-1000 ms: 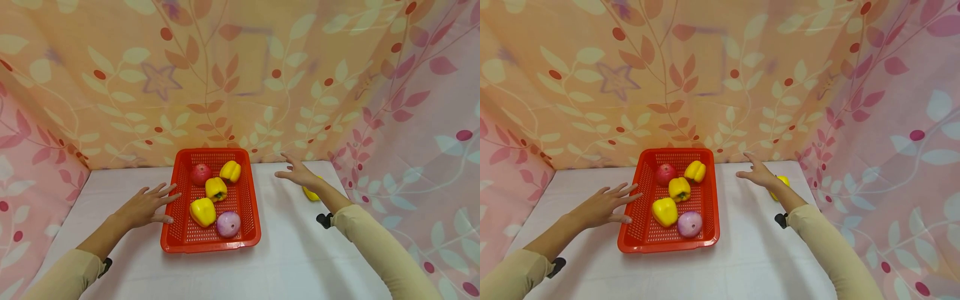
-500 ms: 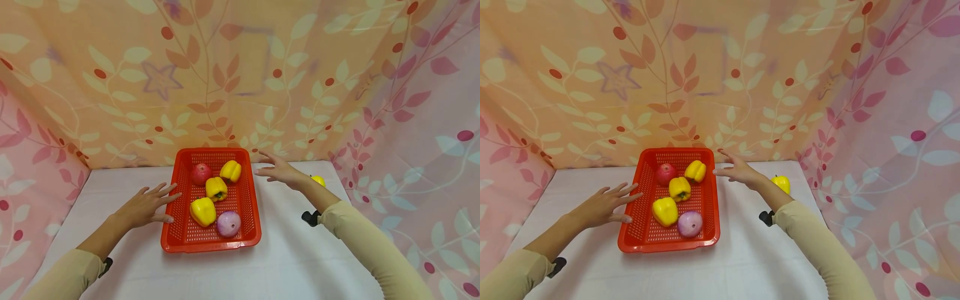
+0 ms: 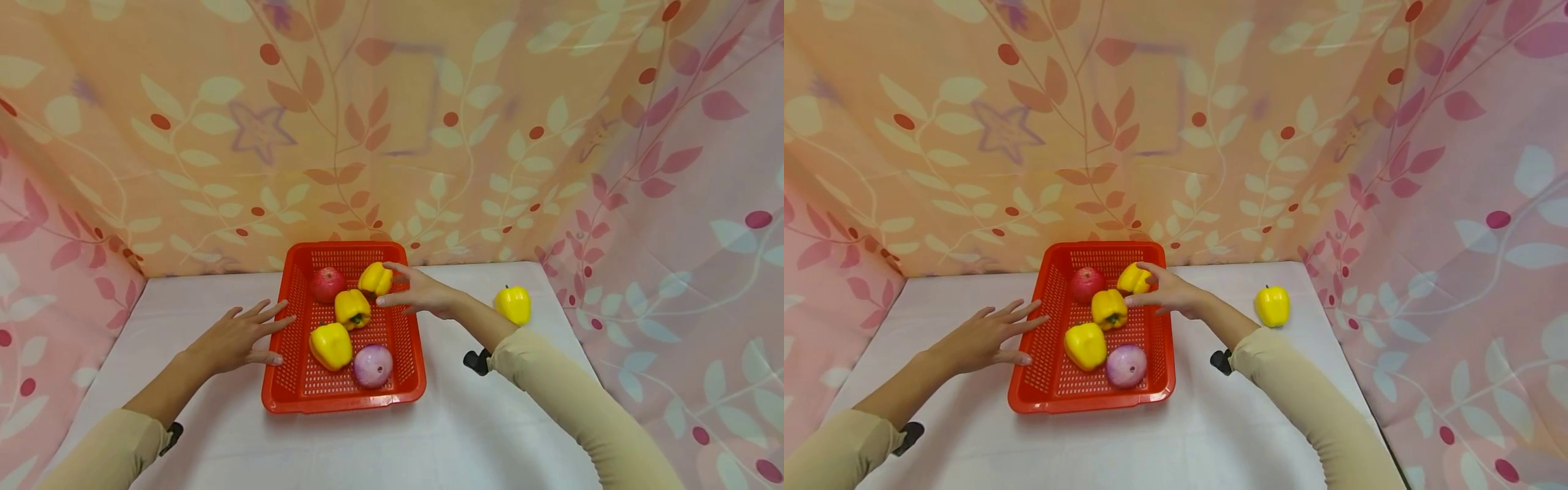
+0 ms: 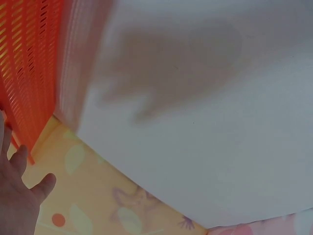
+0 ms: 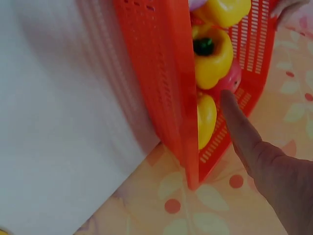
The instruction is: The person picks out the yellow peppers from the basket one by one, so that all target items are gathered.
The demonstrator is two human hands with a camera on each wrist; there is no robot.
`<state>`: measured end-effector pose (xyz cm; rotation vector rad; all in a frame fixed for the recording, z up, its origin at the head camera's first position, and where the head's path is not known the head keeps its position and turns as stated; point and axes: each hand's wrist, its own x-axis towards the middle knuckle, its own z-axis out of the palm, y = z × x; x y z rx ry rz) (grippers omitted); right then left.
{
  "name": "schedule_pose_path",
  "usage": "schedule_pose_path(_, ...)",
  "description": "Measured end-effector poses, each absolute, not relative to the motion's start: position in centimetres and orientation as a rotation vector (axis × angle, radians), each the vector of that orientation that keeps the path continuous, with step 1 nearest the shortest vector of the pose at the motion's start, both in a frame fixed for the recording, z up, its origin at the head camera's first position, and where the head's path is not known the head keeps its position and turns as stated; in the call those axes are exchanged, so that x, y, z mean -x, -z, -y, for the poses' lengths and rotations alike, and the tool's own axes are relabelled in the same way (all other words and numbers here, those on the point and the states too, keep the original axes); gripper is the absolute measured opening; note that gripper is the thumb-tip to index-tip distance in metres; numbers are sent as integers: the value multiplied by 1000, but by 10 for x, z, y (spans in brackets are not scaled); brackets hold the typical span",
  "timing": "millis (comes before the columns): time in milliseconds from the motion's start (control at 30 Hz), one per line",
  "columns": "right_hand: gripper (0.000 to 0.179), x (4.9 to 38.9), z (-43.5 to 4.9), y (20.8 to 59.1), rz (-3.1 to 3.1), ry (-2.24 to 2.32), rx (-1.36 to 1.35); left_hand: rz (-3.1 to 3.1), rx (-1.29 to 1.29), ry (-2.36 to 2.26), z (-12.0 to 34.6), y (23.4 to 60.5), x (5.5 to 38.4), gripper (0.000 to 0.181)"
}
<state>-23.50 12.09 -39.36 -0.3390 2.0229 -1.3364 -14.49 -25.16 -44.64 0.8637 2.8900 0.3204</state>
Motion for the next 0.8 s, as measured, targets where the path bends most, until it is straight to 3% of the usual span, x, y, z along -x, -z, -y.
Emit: schedule_pose_path(800,83,211,-56,426,-1897,1219,409,-2877,-852,-348,252,448,146,78)
